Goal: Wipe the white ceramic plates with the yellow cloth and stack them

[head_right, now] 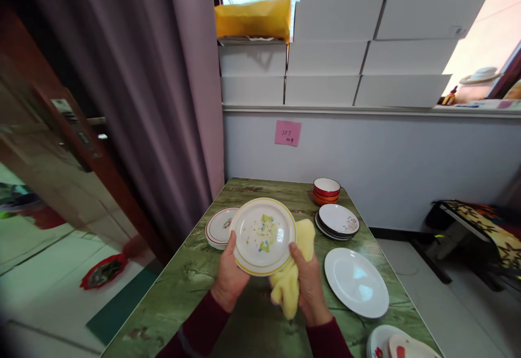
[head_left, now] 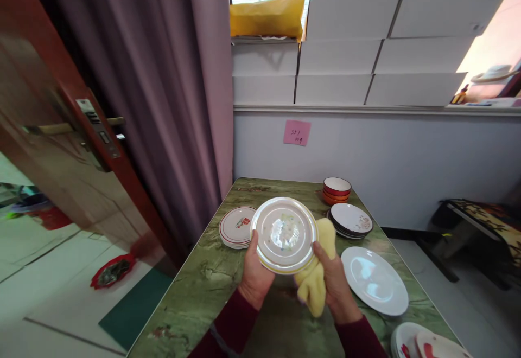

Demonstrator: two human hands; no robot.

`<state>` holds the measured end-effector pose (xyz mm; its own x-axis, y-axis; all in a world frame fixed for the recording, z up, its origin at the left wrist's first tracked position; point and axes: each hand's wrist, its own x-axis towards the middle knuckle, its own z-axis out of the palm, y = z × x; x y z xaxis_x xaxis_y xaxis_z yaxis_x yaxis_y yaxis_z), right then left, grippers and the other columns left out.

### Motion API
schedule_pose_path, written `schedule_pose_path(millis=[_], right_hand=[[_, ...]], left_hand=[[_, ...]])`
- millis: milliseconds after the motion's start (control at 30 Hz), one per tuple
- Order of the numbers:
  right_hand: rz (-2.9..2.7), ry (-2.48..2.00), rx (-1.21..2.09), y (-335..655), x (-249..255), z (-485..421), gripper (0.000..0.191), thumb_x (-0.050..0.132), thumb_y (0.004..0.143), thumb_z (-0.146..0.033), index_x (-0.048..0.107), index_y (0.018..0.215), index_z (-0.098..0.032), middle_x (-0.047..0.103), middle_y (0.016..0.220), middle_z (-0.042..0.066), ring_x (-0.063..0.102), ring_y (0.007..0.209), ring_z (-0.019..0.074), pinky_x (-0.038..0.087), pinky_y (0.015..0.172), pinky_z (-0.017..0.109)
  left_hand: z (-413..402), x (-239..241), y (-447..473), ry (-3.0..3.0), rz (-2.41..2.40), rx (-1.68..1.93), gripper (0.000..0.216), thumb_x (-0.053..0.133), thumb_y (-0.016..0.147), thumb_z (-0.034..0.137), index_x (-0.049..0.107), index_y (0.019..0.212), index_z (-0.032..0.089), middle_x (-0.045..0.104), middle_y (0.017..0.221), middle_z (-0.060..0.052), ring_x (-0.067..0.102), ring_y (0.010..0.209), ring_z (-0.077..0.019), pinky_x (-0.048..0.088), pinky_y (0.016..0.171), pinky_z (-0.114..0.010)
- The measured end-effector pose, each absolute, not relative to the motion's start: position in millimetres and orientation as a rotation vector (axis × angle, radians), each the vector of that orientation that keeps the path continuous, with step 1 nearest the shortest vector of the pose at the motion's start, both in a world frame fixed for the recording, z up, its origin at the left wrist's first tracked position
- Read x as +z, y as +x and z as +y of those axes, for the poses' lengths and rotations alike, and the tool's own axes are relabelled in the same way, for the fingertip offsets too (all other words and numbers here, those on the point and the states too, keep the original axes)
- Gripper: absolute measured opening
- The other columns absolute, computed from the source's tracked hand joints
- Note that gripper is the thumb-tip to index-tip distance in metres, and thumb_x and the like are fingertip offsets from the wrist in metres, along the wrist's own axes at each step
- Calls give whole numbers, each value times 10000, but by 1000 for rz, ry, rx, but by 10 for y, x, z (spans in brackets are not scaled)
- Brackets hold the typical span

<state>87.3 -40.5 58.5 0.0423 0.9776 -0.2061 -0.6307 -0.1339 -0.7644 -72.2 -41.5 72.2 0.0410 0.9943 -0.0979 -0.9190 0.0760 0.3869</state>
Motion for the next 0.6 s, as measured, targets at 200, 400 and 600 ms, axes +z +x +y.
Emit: schedule_pose_path(millis=[200,400,600], right_hand=[[-546,-993,883,1208,856,-325,568,611,857,-526,544,1312,-192,674,1255,94,706,975,257,593,767,370],[-1299,-1045,667,759,841,-303,513,577,872,-540,607,1227,-171,603,1343,153,574,1201,318,472,992,502],[-1628,-1202,246,778,779,-98,378,524,925,-501,626,1115,-190,672,1059,109,626,973,260,514,863,437]], left_hand=[[-442,681,-851,205,410,1512,552,401,985,457,418,1486,227,649,1331,-82,489,1354,-240,302,1183,-438],[-536,637,-553,120,370,1414,499,450,976,448,598,1328,126,703,1236,-129,544,1302,-267,338,1163,-427],[-658,566,-585,139,361,1414,408,452,989,395,676,1219,144,708,1231,-106,538,1308,-246,312,1177,-397]])
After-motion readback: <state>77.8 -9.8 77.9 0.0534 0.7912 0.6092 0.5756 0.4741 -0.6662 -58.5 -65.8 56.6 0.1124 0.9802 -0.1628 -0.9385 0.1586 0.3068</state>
